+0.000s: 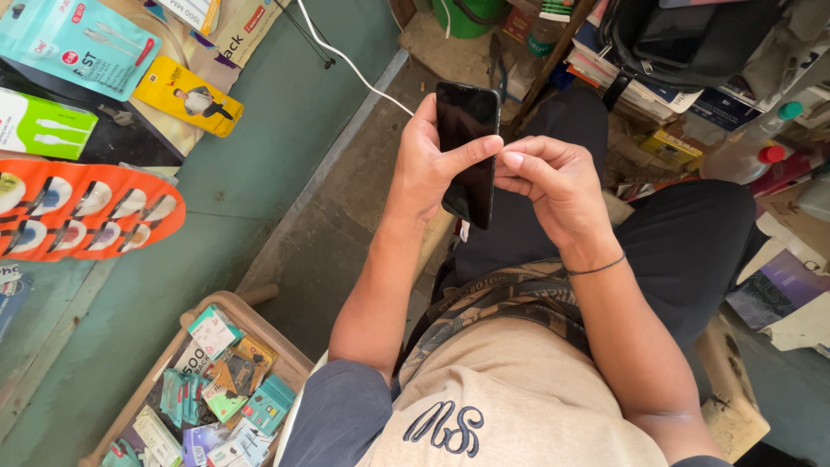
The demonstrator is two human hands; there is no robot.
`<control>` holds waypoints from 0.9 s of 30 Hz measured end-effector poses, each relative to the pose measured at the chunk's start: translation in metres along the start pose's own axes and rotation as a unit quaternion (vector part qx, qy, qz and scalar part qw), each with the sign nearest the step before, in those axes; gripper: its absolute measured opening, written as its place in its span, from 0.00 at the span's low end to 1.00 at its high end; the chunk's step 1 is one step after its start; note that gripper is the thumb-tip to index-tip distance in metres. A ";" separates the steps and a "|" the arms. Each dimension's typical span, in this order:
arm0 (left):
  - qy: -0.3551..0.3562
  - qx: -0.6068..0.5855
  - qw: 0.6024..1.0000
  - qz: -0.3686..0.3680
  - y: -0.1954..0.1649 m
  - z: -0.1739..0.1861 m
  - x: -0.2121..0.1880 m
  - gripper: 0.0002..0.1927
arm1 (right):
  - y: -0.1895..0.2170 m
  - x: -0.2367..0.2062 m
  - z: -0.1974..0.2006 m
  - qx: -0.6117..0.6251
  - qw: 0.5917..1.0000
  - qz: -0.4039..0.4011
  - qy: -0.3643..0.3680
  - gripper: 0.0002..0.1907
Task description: The person holds a smartphone, removes the back cover to expose the battery and motherboard, and then reattaches the cover. The person repeatedly presses the side edges of the phone to ensure the cover is seated.
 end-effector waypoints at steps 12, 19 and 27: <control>0.011 0.004 1.000 -0.005 -0.001 -0.001 -0.001 0.26 | -0.004 0.002 0.002 0.014 0.999 -0.035 0.027 0.06; 0.025 -0.006 1.000 0.004 -0.001 -0.006 -0.003 0.27 | -0.010 0.003 0.005 0.070 0.993 -0.072 0.066 0.04; 0.037 -0.003 0.999 0.009 0.000 -0.010 -0.004 0.26 | -0.015 0.006 0.004 0.118 0.984 -0.097 0.092 0.04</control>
Point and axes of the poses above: each hand's wrist, its own x-axis towards the middle knuckle, its own z-axis out of the back of the hand, y = z × x, the point moved 8 cm from there along x, towards the middle knuckle, and after that the axes turned 6 degrees about x, right-handed, at the moved point
